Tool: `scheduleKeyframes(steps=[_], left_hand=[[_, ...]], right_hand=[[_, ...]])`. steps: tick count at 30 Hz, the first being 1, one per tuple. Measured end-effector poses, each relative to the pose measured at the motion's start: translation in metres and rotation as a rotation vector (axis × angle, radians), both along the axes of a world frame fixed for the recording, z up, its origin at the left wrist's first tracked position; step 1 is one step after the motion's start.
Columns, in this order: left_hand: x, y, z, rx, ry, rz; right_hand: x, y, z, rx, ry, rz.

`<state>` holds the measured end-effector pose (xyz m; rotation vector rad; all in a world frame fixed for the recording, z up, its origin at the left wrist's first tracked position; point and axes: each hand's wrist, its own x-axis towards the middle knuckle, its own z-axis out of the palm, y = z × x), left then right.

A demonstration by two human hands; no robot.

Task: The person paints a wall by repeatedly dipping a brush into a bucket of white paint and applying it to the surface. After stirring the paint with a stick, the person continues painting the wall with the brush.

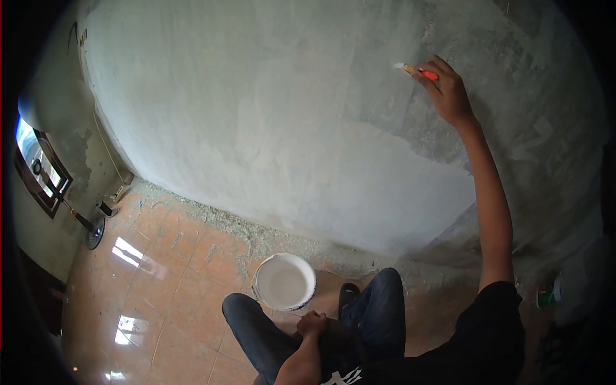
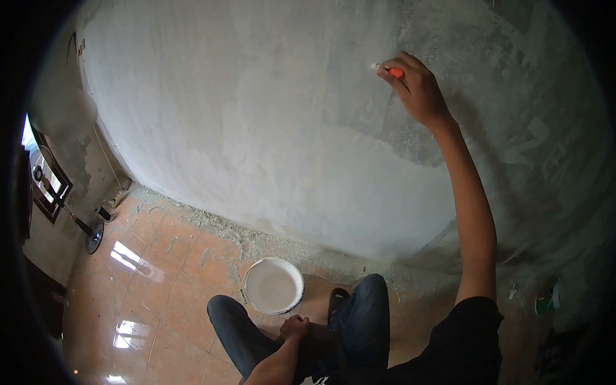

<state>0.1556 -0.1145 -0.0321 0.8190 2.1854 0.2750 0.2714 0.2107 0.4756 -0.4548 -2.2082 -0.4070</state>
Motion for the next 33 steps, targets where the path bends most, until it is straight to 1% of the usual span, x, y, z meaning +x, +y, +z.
scheduleKeyframes(steps=[1, 2, 4, 8, 9, 11, 12, 13, 14, 15, 18, 19, 20, 21, 22, 23, 24, 25, 26, 28, 29, 31, 32, 33], left_hand=[[0.001, 0.001, -0.001, 0.005, -0.003, 0.003], [0.002, 0.001, -0.001, 0.006, -0.008, 0.006], [0.001, 0.0, 0.002, 0.017, -0.004, 0.014], [0.001, 0.0, 0.0, -0.003, 0.003, 0.006], [0.001, 0.001, 0.0, -0.003, 0.004, 0.01], [0.001, -0.001, 0.001, -0.006, 0.001, 0.017], [0.0, -0.001, 0.003, -0.018, -0.014, 0.01], [0.0, 0.0, 0.004, -0.027, -0.028, 0.002], [0.0, 0.001, 0.003, -0.02, -0.028, 0.005], [0.0, 0.001, 0.003, -0.016, -0.017, 0.008], [0.001, 0.001, 0.001, -0.014, -0.01, 0.012], [0.001, 0.001, 0.001, -0.014, -0.009, 0.008], [0.002, 0.002, 0.002, -0.015, -0.009, 0.004], [0.001, 0.002, 0.003, -0.012, -0.007, 0.007], [0.001, 0.001, 0.003, -0.014, -0.006, 0.011], [0.001, 0.001, 0.003, -0.018, -0.005, 0.011], [0.001, 0.001, 0.002, -0.015, 0.0, 0.01], [0.001, 0.001, 0.002, -0.012, 0.003, 0.011], [0.001, 0.001, 0.002, -0.016, 0.001, 0.012], [0.002, 0.001, 0.004, -0.017, 0.017, 0.006], [0.002, 0.0, 0.004, -0.019, 0.015, 0.003], [0.0, 0.001, 0.005, -0.028, -0.019, -0.01], [0.0, 0.002, 0.006, -0.026, -0.018, -0.008], [0.0, 0.001, 0.007, -0.017, -0.019, -0.003]], right_hand=[[0.003, -0.002, -0.008, 0.22, -0.028, -0.027], [0.007, 0.0, -0.021, 0.221, -0.033, -0.023], [0.017, 0.01, -0.064, 0.468, -0.131, -0.095], [0.034, 0.02, -0.156, 0.443, -0.391, -0.191], [0.035, 0.019, -0.172, 0.39, -0.408, -0.165], [0.035, 0.013, -0.199, 0.253, -0.448, -0.133], [0.035, 0.007, -0.202, 0.251, -0.452, -0.131], [0.035, 0.001, -0.203, 0.167, -0.386, -0.102], [0.034, -0.002, -0.201, 0.089, -0.319, -0.072], [0.035, -0.005, -0.194, -0.065, -0.263, -0.032], [0.039, 0.008, -0.17, -0.05, -0.244, -0.036], [0.036, 0.007, -0.151, -0.152, -0.212, -0.067], [0.037, 0.017, -0.138, -0.191, -0.165, -0.066], [0.036, 0.024, -0.122, -0.16, -0.128, -0.028], [0.036, 0.03, -0.104, -0.245, -0.113, -0.042], [0.033, 0.031, -0.087, -0.271, -0.088, -0.019], [0.031, 0.034, -0.072, -0.263, -0.101, -0.002], [0.029, 0.037, -0.059, -0.178, -0.096, 0.04], [0.028, 0.036, -0.044, -0.167, -0.113, 0.02], [0.023, 0.026, -0.018, -0.052, -0.11, -0.03], [0.022, 0.02, -0.011, -0.055, -0.112, -0.033], [0.018, 0.011, -0.003, 0.166, -0.04, -0.007], [0.017, 0.012, -0.007, 0.168, -0.039, -0.005], [0.016, 0.015, -0.018, 0.313, -0.064, -0.008]])
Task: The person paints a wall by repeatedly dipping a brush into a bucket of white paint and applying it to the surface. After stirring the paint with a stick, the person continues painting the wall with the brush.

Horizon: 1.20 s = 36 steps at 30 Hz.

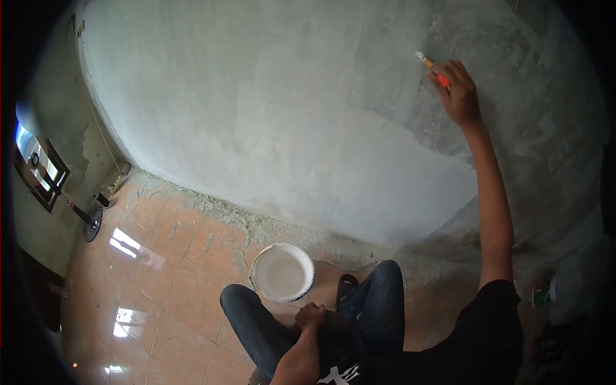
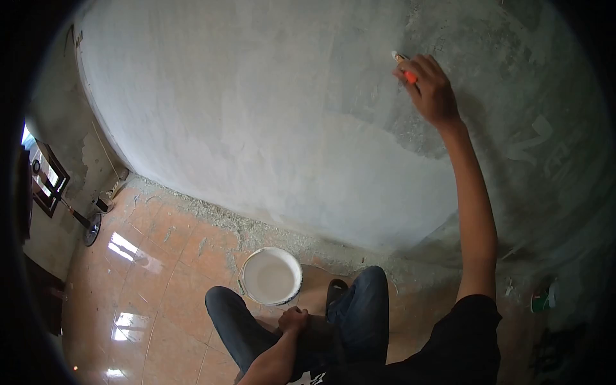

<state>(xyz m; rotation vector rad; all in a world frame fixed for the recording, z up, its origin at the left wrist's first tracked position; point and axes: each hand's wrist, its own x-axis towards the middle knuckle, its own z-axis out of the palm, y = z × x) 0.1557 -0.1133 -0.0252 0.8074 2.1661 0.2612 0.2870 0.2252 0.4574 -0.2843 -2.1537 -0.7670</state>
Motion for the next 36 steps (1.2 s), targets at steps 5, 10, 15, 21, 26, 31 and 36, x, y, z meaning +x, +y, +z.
scheduleKeyframes(steps=[5, 10, 15, 21, 26, 31, 36], left_hand=[[0.0, -0.002, 0.001, 0.008, -0.016, 0.006], [0.001, -0.001, -0.005, 0.006, 0.017, 0.007], [0.002, -0.002, -0.008, 0.019, 0.023, 0.002], [0.001, -0.002, -0.003, 0.007, 0.026, -0.006], [0.001, -0.001, -0.007, 0.008, 0.015, -0.009], [0.001, 0.0, -0.009, 0.009, 0.028, -0.001], [0.001, -0.001, -0.01, 0.017, 0.021, -0.012]], right_hand=[[-0.004, 0.007, -0.098, 0.215, -0.23, -0.152], [0.0, -0.014, -0.16, -0.098, -0.351, -0.085], [-0.011, -0.007, -0.136, -0.438, -0.247, 0.008], [-0.025, 0.027, -0.03, -0.589, -0.093, 0.068], [-0.014, 0.0, 0.03, -0.323, 0.06, 0.098], [0.016, -0.012, 0.012, 0.213, 0.023, -0.093], [0.032, 0.0, -0.056, 0.239, -0.126, -0.21]])
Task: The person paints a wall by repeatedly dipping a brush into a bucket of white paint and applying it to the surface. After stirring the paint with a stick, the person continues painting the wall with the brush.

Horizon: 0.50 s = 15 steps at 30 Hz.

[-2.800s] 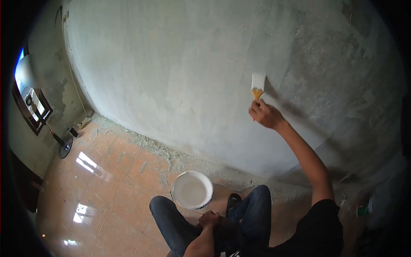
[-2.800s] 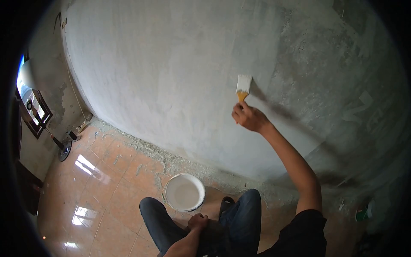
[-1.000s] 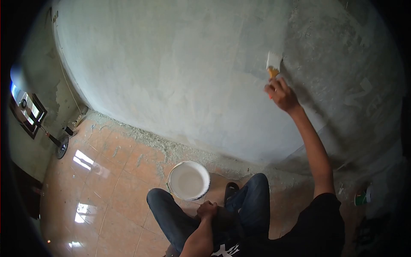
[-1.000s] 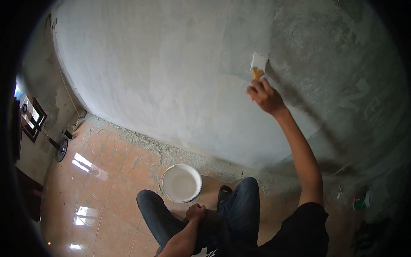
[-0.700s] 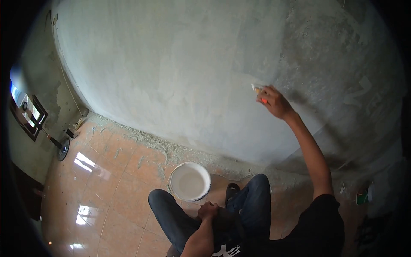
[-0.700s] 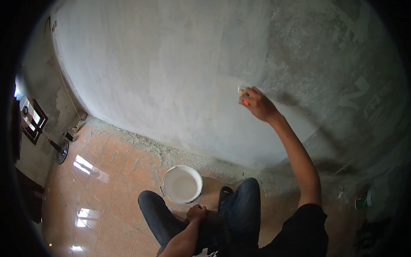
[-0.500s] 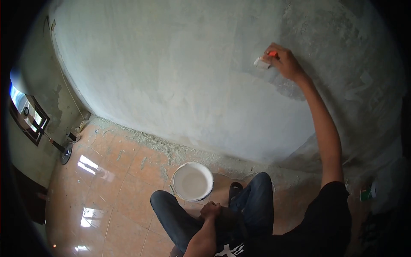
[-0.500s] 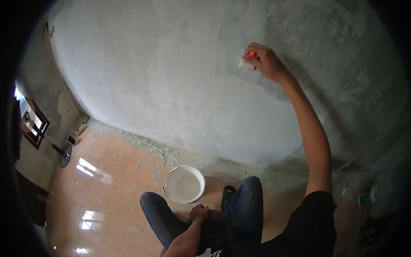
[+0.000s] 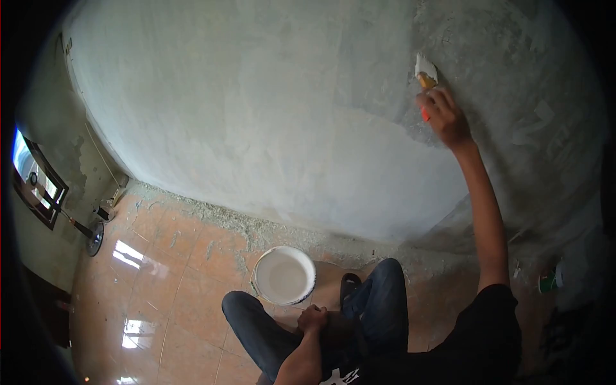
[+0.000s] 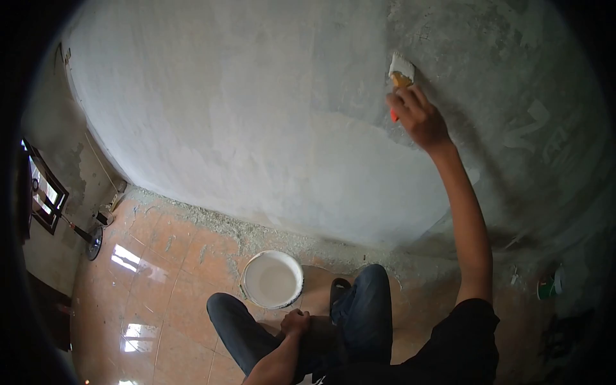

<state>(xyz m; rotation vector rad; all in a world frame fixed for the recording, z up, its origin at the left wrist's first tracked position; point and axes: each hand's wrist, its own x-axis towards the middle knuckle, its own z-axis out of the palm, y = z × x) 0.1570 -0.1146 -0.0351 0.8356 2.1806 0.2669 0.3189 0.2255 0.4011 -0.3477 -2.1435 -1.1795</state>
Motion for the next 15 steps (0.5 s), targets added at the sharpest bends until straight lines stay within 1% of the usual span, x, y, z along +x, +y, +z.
scheduleKeyframes(steps=[1, 4, 7, 9, 13, 15], left_hand=[[0.0, 0.001, 0.0, -0.005, -0.003, 0.0], [0.001, 0.0, 0.001, -0.005, 0.004, 0.009], [0.0, 0.001, 0.002, -0.022, 0.0, 0.008], [0.0, 0.001, 0.003, -0.014, 0.004, 0.008], [-0.001, 0.001, 0.01, -0.023, -0.011, 0.007], [-0.001, 0.002, 0.007, -0.023, -0.008, 0.006]], right_hand=[[0.0, -0.001, -0.009, 0.02, -0.032, -0.028], [0.002, 0.006, -0.03, -0.005, 0.004, -0.061], [0.0, 0.005, -0.036, -0.002, 0.058, -0.073], [-0.004, 0.001, -0.035, 0.06, 0.118, -0.056], [-0.003, 0.002, -0.05, 0.028, 0.107, -0.086], [-0.002, -0.004, -0.065, -0.035, 0.042, -0.095]])
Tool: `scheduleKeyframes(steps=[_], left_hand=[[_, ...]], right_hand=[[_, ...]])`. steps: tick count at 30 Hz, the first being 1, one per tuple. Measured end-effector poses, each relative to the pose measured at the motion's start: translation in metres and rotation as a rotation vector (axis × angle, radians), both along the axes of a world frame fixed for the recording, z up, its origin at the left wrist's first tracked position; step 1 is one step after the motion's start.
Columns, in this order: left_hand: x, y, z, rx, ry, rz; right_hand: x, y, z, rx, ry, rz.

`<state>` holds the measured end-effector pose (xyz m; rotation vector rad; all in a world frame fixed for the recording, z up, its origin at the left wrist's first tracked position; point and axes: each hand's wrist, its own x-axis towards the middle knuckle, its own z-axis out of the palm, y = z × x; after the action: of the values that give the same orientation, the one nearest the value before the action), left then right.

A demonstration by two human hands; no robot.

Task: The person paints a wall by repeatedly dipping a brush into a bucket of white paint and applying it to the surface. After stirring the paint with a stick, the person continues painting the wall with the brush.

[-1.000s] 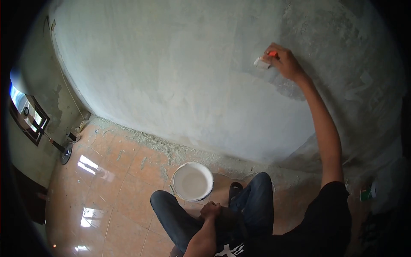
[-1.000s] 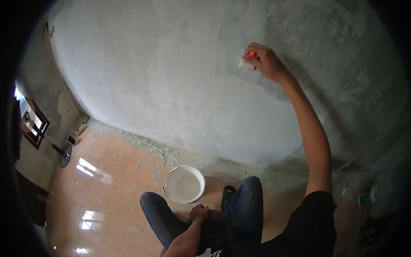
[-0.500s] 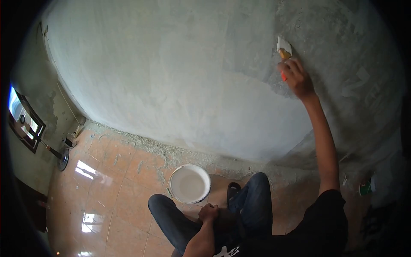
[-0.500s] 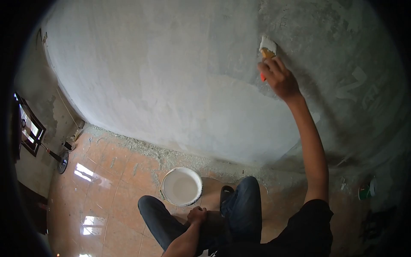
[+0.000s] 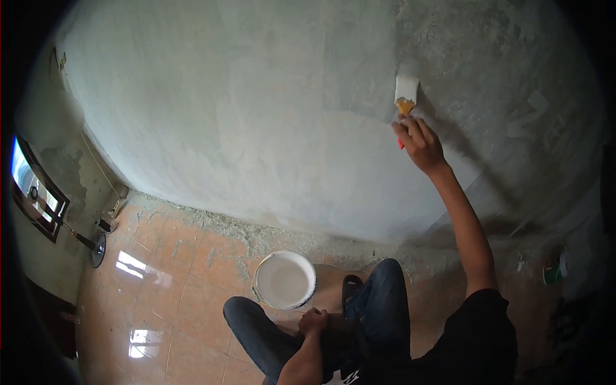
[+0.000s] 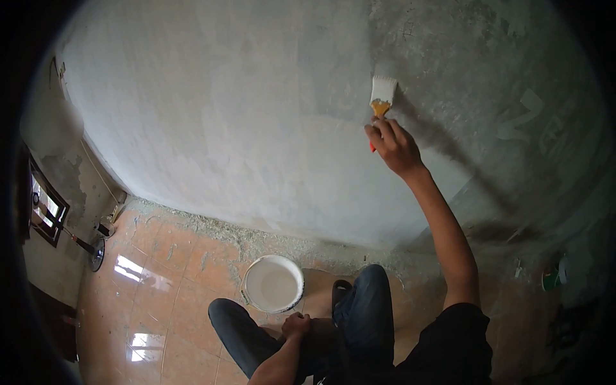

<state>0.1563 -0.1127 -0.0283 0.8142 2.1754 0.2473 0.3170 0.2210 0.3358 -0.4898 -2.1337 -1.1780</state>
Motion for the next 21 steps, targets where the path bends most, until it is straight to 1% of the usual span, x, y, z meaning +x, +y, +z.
scheduleKeyframes(steps=[2, 4, 5, 6, 8, 9, 10, 12, 16, 18, 19, 20, 21], left_hand=[[0.0, -0.002, -0.003, -0.002, 0.001, 0.006], [0.0, 0.0, 0.0, 0.004, 0.0, 0.005], [0.0, 0.0, 0.001, 0.002, -0.001, 0.012], [0.0, 0.0, 0.001, 0.005, 0.008, 0.009], [0.002, -0.001, 0.001, 0.005, 0.011, 0.004], [0.001, -0.001, -0.001, 0.006, 0.008, 0.007], [0.001, -0.001, -0.002, 0.01, 0.006, 0.006], [0.001, -0.001, -0.001, 0.01, 0.005, -0.002], [0.001, 0.0, 0.0, 0.003, 0.012, 0.007], [0.001, 0.0, 0.001, -0.003, 0.001, 0.007], [0.0, 0.0, 0.001, -0.009, -0.007, 0.001], [0.001, 0.0, 0.001, -0.01, -0.006, 0.003], [0.001, 0.0, -0.001, -0.011, 0.004, 0.002]], right_hand=[[0.003, -0.009, -0.013, -0.033, -0.014, 0.014], [0.01, -0.017, -0.018, -0.171, 0.005, 0.066], [0.014, -0.022, -0.016, -0.227, 0.066, 0.094], [0.017, -0.028, -0.012, -0.347, 0.137, 0.136], [0.025, -0.029, 0.003, -0.538, 0.176, 0.182], [0.028, -0.023, 0.007, -0.668, 0.25, 0.177], [0.029, -0.016, 0.011, -0.667, 0.252, 0.167], [0.027, 0.002, 0.022, -0.769, 0.21, 0.18], [0.02, 0.018, 0.049, -0.785, 0.184, 0.148], [0.016, 0.026, 0.058, -0.806, 0.156, 0.068], [0.014, 0.026, 0.065, -0.833, 0.156, 0.087], [0.013, 0.028, 0.071, -0.834, 0.156, 0.089], [0.013, 0.031, 0.076, -0.766, 0.143, 0.114]])
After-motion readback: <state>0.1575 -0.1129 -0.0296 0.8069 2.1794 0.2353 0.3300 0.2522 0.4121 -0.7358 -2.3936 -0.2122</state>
